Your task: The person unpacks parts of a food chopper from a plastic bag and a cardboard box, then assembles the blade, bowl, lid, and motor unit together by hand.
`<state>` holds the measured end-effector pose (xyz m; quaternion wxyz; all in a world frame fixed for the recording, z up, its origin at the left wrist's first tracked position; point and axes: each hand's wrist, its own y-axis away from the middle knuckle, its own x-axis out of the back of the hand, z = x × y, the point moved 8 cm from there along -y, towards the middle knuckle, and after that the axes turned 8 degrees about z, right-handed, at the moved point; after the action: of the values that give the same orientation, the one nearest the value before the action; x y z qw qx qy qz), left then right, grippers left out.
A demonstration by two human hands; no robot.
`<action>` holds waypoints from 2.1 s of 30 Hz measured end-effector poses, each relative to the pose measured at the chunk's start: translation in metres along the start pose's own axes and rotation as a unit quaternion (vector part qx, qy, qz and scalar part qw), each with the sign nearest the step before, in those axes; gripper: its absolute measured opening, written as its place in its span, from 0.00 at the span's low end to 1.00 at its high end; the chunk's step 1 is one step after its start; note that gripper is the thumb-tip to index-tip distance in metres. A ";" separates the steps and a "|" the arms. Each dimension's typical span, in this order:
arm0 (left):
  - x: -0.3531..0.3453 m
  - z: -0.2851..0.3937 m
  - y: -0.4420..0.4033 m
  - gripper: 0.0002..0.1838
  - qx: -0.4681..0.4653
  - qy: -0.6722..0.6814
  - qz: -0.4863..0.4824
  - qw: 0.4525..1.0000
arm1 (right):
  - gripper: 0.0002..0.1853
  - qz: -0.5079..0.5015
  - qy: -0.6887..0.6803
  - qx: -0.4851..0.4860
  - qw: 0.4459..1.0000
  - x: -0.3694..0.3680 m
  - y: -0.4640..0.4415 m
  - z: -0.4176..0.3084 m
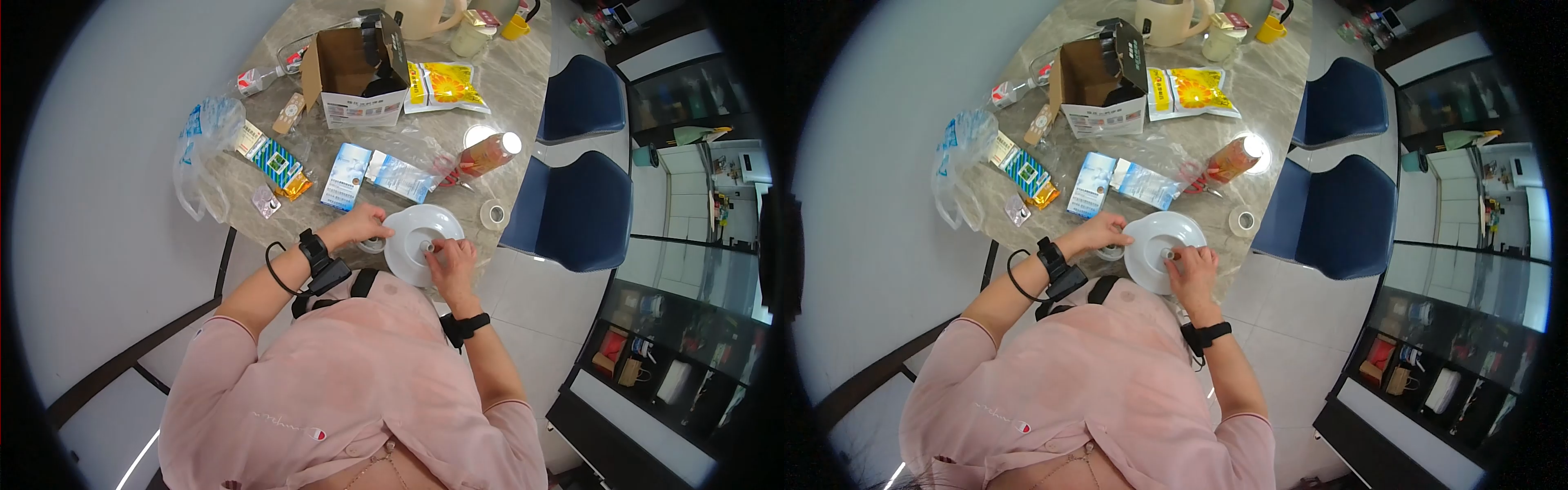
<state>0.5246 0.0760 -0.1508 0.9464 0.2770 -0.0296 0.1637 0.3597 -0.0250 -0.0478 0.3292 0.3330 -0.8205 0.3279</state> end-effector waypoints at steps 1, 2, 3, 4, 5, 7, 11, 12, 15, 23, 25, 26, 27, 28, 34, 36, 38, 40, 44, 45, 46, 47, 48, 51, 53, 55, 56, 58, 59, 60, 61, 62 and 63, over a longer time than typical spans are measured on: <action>0.000 0.005 0.002 0.12 -0.013 -0.015 0.003 1.000 | 0.11 -0.001 0.000 0.000 1.000 0.000 -0.001 0.000; -0.001 0.007 0.003 0.12 -0.013 -0.015 0.003 1.000 | 0.11 0.003 0.008 0.022 1.000 0.001 -0.002 -0.003; 0.000 0.011 0.004 0.14 -0.018 -0.025 0.015 0.999 | 0.12 0.008 0.016 0.044 0.999 0.002 -0.005 -0.007; 0.002 0.016 0.005 0.15 -0.024 -0.035 0.028 0.999 | 0.12 0.008 0.016 0.044 0.999 0.004 -0.006 -0.009; 0.002 0.019 0.006 0.15 -0.024 -0.035 0.027 0.999 | 0.12 -0.005 0.037 0.060 0.997 0.004 -0.006 -0.014; 0.004 0.035 0.017 0.17 -0.017 -0.092 0.029 0.995 | 0.11 -0.021 0.056 0.071 0.996 0.002 -0.003 -0.018; -0.001 0.021 0.008 0.18 0.006 -0.107 0.023 0.994 | 0.11 -0.014 0.063 0.064 0.996 -0.004 -0.007 -0.009; -0.002 0.015 0.004 0.18 0.015 -0.061 0.015 0.998 | 0.11 -0.003 0.053 0.067 0.996 -0.003 -0.006 -0.008; -0.011 0.001 -0.008 0.17 -0.027 0.011 0.031 0.999 | 0.12 0.013 -0.031 0.025 0.999 -0.004 -0.002 0.003; -0.016 0.050 0.014 0.18 -0.099 -0.049 0.036 0.993 | 0.15 0.059 0.001 0.044 0.997 0.007 -0.006 -0.002; -0.014 0.066 0.018 0.19 -0.111 -0.066 0.035 0.991 | 0.16 0.060 0.028 0.080 0.995 0.014 -0.007 -0.010; -0.014 0.064 0.014 0.19 -0.113 -0.068 0.034 0.991 | 0.17 0.038 0.015 0.072 0.997 0.013 -0.005 -0.008; -0.014 0.059 0.009 0.20 -0.105 -0.091 0.032 0.990 | 0.17 0.016 0.003 0.064 0.998 0.012 -0.002 -0.006; -0.015 0.055 0.006 0.21 -0.097 -0.114 0.031 0.988 | 0.17 0.019 0.004 0.062 0.998 0.014 0.000 -0.003; -0.015 0.033 -0.009 0.15 -0.030 -0.079 0.035 0.996 | 0.26 0.064 -0.015 -0.085 0.994 0.012 0.016 0.043; -0.016 0.026 -0.015 0.14 -0.043 -0.010 0.016 0.999 | 0.29 0.083 -0.037 -0.121 0.989 0.011 0.022 0.053; -0.017 0.025 -0.016 0.14 -0.056 0.057 -0.004 0.997 | 0.24 0.131 -0.067 -0.177 0.973 0.007 0.037 0.078; -0.018 0.023 -0.015 0.12 -0.047 0.077 -0.001 0.996 | 0.20 0.177 -0.096 -0.234 0.951 0.016 0.049 0.098; -0.020 0.021 -0.014 0.12 -0.006 0.082 -0.023 0.996 | 0.13 0.049 -0.340 -0.461 0.818 -0.016 0.072 0.133; -0.021 0.020 -0.014 0.13 -0.004 0.080 -0.026 0.996 | 0.13 0.069 -0.361 -0.445 0.817 -0.014 0.069 0.132; -0.021 0.020 -0.016 0.14 -0.004 0.077 -0.027 0.997 | 0.13 0.073 -0.361 -0.444 0.817 -0.012 0.068 0.131; -0.020 0.021 -0.017 0.14 -0.008 0.075 -0.028 0.997 | 0.13 0.068 -0.360 -0.449 0.815 -0.012 0.067 0.131; -0.016 0.025 -0.014 0.16 -0.009 0.046 -0.006 0.999 | 0.13 0.062 -0.358 -0.456 0.812 -0.012 0.066 0.130; -0.003 0.053 0.002 0.19 -0.069 -0.112 0.075 0.988 | 0.14 0.062 -0.358 -0.458 0.811 -0.010 0.065 0.126; 0.001 0.075 0.009 0.20 -0.129 -0.241 0.132 0.953 | 0.13 0.066 -0.356 -0.453 0.815 -0.010 0.065 0.128; -0.018 0.097 0.013 0.22 -0.212 -0.335 0.109 0.912 | 0.13 0.069 -0.355 -0.448 0.818 -0.013 0.066 0.131; -0.027 0.104 0.013 0.22 -0.213 -0.337 0.108 0.911 | 0.13 0.064 -0.353 -0.447 0.820 -0.014 0.067 0.132; -0.067 0.124 0.018 0.20 -0.247 -0.426 0.014 0.870 | 0.13 0.062 -0.352 -0.444 0.822 -0.013 0.066 0.134; -0.080 0.128 0.014 0.20 -0.250 -0.428 0.013 0.868 | 0.13 0.053 -0.344 -0.446 0.825 -0.013 0.066 0.133; -0.097 0.131 0.011 0.18 -0.275 -0.430 -0.006 0.860 | 0.13 0.045 -0.337 -0.448 0.827 -0.011 0.065 0.132; -0.110 0.130 0.009 0.16 -0.300 -0.432 -0.026 0.850 | 0.13 0.050 -0.337 -0.448 0.826 -0.010 0.064 0.131; -0.113 0.126 0.004 0.16 -0.303 -0.434 -0.029 0.848 | 0.13 0.061 -0.350 -0.451 0.819 -0.010 0.063 0.129; -0.117 0.126 0.001 0.15 -0.319 -0.436 -0.037 0.840 | 0.13 0.072 -0.363 -0.454 0.810 -0.010 0.063 0.129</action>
<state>0.4180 -0.0251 -0.0607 0.8769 0.0035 -0.4798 -0.0280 0.2760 -0.0839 -0.1487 0.0967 0.1800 -0.9574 -0.2041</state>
